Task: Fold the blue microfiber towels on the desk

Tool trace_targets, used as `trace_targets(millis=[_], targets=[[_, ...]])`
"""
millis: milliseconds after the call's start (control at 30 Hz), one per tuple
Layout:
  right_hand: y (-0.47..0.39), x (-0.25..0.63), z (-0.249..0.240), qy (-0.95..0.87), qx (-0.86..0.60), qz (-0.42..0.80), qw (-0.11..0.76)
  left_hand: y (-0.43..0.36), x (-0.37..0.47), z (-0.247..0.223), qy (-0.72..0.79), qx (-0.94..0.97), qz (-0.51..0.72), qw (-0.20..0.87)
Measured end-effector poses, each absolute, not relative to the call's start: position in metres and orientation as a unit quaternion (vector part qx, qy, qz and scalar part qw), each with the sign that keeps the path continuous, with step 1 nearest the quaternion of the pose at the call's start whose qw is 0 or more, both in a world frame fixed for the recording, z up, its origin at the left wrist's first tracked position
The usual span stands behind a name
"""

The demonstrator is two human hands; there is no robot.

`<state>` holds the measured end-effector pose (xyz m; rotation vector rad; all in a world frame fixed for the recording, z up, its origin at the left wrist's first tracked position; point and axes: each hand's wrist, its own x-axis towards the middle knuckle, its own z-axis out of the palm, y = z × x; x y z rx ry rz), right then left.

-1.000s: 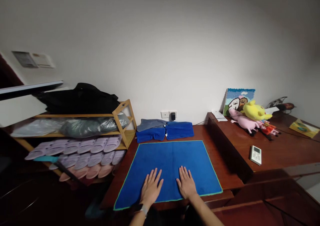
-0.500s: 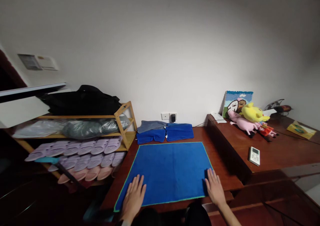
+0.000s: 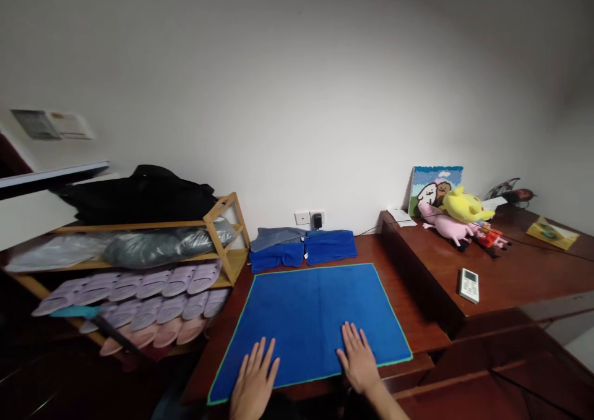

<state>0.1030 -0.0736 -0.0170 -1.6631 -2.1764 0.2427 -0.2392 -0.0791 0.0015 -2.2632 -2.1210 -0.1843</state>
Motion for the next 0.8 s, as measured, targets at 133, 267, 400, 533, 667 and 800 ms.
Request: trace_targets(millis=[133, 267, 400, 533, 667, 800], targets=[[-0.079, 0.193, -0.033, -0.714, -0.677, 0.059, 0.169, -0.086, -0.290, 0.002, -0.738, -0.672, 0.004, 0.054], [-0.069, 0.268, -0.042, -0.654, -0.727, 0.070, 0.200, -0.081, -0.290, 0.005, -0.746, -0.660, -0.019, 0.089], [-0.023, 0.301, -0.022, -0.634, -0.716, 0.115, 0.269, -0.070, -0.207, 0.015, -0.656, -0.735, -0.164, 0.050], [0.049, 0.301, 0.013, -0.640, -0.712, 0.158, 0.241, -0.072, -0.054, 0.012, -0.479, -0.850, -0.211, -0.060], [0.120, 0.292, 0.026, -0.644, -0.716, 0.167, 0.211, -0.069, 0.087, -0.011, -0.353, -0.915, -0.159, -0.109], [0.163, 0.283, 0.014, -0.633, -0.733, 0.161, 0.189, -0.046, 0.152, -0.031, -0.345, -0.917, -0.156, -0.124]])
